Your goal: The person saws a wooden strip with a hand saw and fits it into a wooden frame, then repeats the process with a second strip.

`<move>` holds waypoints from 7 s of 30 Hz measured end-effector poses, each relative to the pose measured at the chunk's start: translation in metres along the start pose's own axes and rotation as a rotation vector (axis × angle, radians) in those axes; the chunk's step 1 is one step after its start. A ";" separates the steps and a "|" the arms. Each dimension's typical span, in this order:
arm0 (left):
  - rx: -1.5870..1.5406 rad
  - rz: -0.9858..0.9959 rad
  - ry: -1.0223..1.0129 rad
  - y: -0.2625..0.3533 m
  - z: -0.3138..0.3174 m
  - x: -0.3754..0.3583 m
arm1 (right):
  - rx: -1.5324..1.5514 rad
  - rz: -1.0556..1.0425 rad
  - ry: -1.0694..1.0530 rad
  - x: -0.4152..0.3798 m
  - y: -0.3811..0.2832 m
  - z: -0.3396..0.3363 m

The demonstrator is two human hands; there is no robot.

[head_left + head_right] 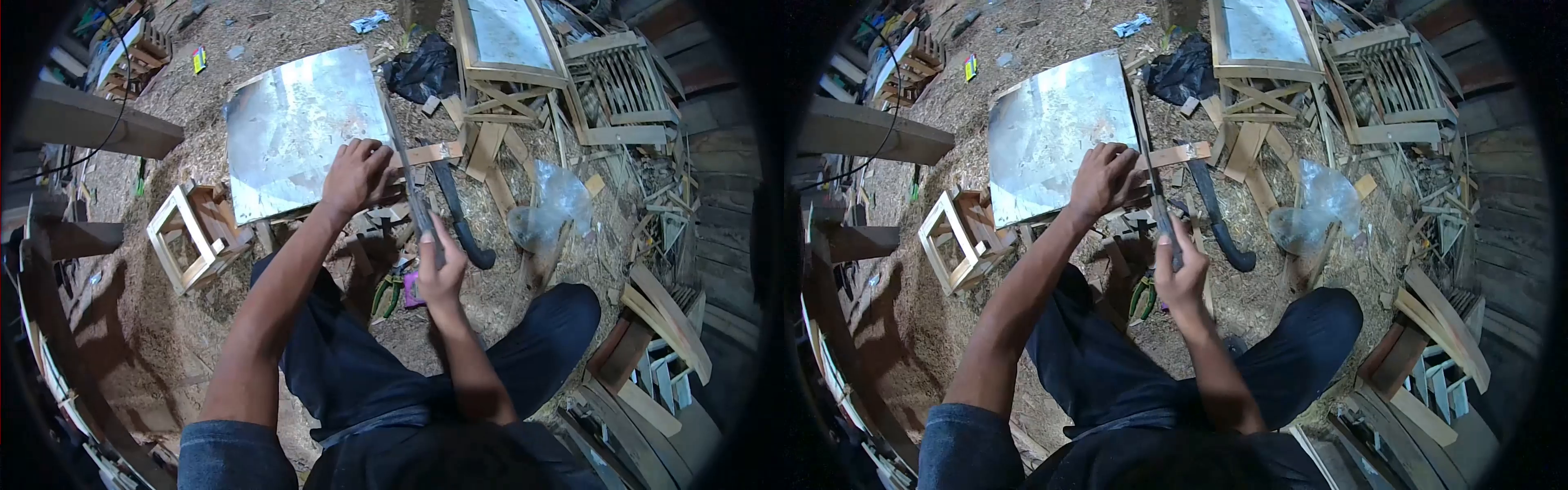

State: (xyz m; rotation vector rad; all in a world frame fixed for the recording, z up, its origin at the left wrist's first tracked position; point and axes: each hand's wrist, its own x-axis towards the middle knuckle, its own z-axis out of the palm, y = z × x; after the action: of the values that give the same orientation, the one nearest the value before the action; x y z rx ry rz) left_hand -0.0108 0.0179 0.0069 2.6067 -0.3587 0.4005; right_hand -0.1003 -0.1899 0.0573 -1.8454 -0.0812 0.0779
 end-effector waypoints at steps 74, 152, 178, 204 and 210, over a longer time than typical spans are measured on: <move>-0.012 0.010 -0.018 0.004 -0.002 0.006 | 0.074 -0.038 0.006 -0.010 0.013 -0.002; 0.173 -0.379 0.218 0.015 0.040 0.032 | 0.081 0.106 0.054 0.012 0.019 0.017; 0.200 -0.349 0.221 0.005 0.042 0.037 | 0.031 0.069 0.026 -0.012 0.007 0.000; 0.213 -0.378 0.194 0.010 0.036 0.038 | 0.095 0.096 0.012 -0.050 0.006 -0.014; 0.244 -0.399 0.218 0.014 0.045 0.032 | 0.112 0.166 -0.016 -0.018 0.005 -0.007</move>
State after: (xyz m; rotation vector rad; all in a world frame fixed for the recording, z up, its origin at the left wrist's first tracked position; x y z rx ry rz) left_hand 0.0237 -0.0217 -0.0147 2.7419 0.2990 0.6080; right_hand -0.1174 -0.1996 0.0545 -1.7368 0.0649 0.2089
